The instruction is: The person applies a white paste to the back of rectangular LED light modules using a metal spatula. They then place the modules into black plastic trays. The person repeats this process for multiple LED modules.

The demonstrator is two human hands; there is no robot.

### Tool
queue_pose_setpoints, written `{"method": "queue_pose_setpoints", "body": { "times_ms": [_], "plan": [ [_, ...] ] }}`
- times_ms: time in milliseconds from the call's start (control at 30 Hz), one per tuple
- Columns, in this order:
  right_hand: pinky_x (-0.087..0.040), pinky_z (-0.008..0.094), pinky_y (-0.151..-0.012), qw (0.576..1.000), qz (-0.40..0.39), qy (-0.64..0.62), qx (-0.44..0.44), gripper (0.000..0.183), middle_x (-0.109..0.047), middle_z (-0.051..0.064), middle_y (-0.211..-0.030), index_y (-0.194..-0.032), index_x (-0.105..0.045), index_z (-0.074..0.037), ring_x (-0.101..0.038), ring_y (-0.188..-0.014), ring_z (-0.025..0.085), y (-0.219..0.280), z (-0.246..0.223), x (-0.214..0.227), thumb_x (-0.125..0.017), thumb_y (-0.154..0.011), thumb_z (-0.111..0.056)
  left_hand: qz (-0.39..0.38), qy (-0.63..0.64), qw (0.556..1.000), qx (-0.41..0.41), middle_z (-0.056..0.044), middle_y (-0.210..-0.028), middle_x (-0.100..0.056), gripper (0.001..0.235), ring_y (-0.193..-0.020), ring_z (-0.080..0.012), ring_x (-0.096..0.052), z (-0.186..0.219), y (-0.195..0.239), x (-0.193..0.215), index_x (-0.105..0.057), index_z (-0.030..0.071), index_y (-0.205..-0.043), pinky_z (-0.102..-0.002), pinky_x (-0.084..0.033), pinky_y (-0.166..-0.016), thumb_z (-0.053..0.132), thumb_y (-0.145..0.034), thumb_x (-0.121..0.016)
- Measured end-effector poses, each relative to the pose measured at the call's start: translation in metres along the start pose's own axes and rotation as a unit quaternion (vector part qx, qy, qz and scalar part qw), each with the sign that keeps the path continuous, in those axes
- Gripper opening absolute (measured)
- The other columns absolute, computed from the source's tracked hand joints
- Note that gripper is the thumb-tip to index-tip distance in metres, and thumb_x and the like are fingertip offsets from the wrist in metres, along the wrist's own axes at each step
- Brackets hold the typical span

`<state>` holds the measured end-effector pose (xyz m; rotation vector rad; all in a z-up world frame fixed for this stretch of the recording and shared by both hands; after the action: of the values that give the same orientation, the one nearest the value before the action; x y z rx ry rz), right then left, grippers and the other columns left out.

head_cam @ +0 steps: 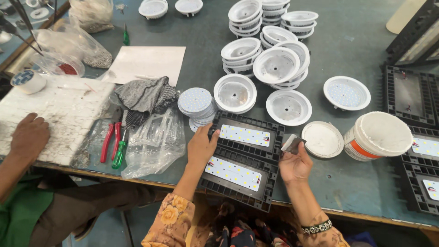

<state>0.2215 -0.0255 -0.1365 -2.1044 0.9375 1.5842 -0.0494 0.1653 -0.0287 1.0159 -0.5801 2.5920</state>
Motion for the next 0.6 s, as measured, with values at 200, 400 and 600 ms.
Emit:
{"method": "queue_pose_setpoints", "body": {
  "times_ms": [200,400,600],
  "plan": [
    [-0.048,0.048,-0.101,0.998,0.006,-0.033,-0.051,0.012,-0.075,0.005,-0.109,-0.108,-0.071,-0.014,-0.068,-0.100,0.029,0.022,-0.014,-0.008,-0.068,-0.098,-0.020,0.018,-0.112,0.973,-0.202,-0.013,-0.125,-0.062,0.055,-0.117,-0.0338,-0.056,0.039,0.003,0.005,-0.065,0.005,-0.127,-0.048,-0.047,-0.091,0.036,-0.082,-0.075],
    [-0.045,0.051,-0.102,0.998,0.034,-0.016,-0.054,0.011,-0.074,0.007,-0.105,-0.103,-0.071,-0.015,-0.065,-0.098,0.030,0.057,-0.038,0.012,-0.067,-0.098,-0.024,-0.181,-0.217,0.938,-0.202,-0.010,-0.122,-0.060,0.053,-0.120,-0.0313,-0.055,0.044,-0.037,-0.031,-0.066,0.007,-0.120,-0.049,-0.047,-0.096,0.037,-0.079,-0.082],
    [-0.045,0.049,-0.091,0.997,0.032,-0.031,-0.055,0.012,-0.074,0.008,-0.105,-0.103,-0.071,-0.014,-0.062,-0.097,0.030,0.082,-0.054,0.032,-0.066,-0.100,-0.025,-0.326,-0.205,0.912,-0.139,-0.011,-0.121,-0.058,0.060,-0.120,-0.0309,-0.054,0.025,-0.081,-0.049,-0.068,0.012,-0.116,-0.045,-0.045,-0.099,0.040,-0.069,-0.092]
  ]
}}
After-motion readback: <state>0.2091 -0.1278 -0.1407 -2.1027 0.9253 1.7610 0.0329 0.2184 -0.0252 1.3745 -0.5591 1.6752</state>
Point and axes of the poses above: each hand's wrist, its own y-axis away from the middle knuckle, its own x-axis out of the back of the hand, z = x × y, the point moved 6 cm from there along -y, towards the middle knuckle
